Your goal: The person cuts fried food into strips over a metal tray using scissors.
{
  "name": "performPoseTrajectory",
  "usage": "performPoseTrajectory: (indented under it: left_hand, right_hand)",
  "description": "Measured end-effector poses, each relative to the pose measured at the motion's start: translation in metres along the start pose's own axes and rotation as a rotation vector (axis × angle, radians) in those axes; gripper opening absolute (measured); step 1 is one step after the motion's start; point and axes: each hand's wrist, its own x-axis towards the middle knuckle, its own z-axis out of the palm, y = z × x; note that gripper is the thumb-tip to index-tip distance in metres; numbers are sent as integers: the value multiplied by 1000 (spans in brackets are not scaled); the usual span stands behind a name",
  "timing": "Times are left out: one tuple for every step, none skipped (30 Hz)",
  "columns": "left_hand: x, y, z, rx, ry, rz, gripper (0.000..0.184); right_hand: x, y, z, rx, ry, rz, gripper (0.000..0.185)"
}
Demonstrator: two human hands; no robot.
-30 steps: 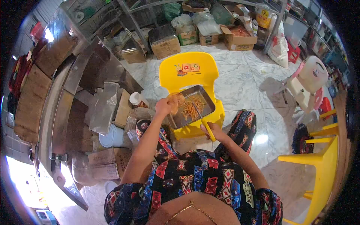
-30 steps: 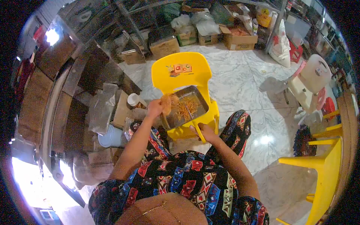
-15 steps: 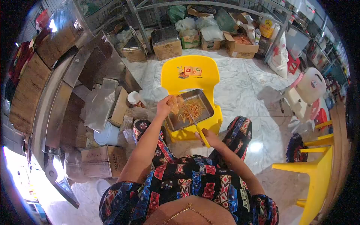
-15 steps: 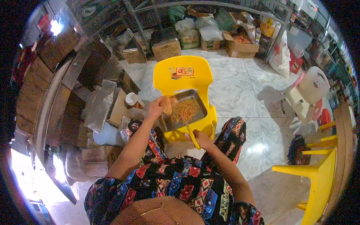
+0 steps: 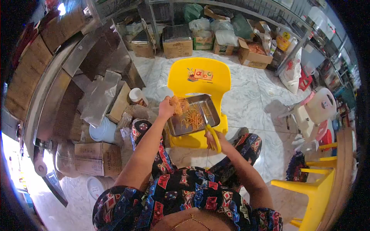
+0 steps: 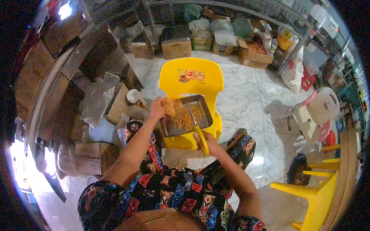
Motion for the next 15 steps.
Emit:
performPoseTrajectory:
  left_hand:
    - [1, -5, 2, 74, -10, 19, 25]
    - [3, -10, 3, 77, -9, 16, 25]
    - [5, -15, 5, 100, -2, 74, 26]
    - [8, -19, 7, 123, 6, 132, 27]
    - [4, -16, 5, 126, 6, 132, 27]
    - [0, -14, 3, 209, 120, 260, 27]
    - [-3, -11, 1, 293, 234, 387, 27]
    - [-3, -9, -3, 299, 233, 385, 27]
    - [-1, -7, -7, 317, 230, 395, 25]
    - [0, -4, -9, 330, 225, 408, 24]
    - [1, -1, -11, 328, 220, 410, 24]
    - [3, 3, -13, -10, 29, 142, 23]
    - [3, 6, -15, -346, -160, -129, 22]
    - [1, 10, -15, -351, -156, -128, 22]
    - [-3, 15, -13, -596, -185, -159, 24]
  right_hand:
    - [6, -5, -1, 2, -4, 3, 44]
    - [12, -10, -2, 13, 12, -9, 43]
    - [17, -13, -2, 24, 29, -21, 42]
    - [24, -9, -2, 97, 29, -52, 41]
    - [26, -6, 0, 99, 28, -52, 41]
    - [27, -3, 2, 159, 69, -67, 40]
    - [29, 0, 2, 219, 109, -82, 40]
    - [29, -2, 3, 225, 106, -80, 40]
    - [26, -5, 3, 153, 133, -32, 41]
    - [23, -5, 3, 79, 163, 17, 42]
    - [24, 2, 2, 80, 168, 19, 42]
    - [29, 11, 2, -40, 202, -84, 45]
    - [31, 17, 1, -161, 231, -188, 47]
    - [29, 16, 2, -114, 212, -154, 50]
    - [29, 20, 2, -121, 211, -158, 50]
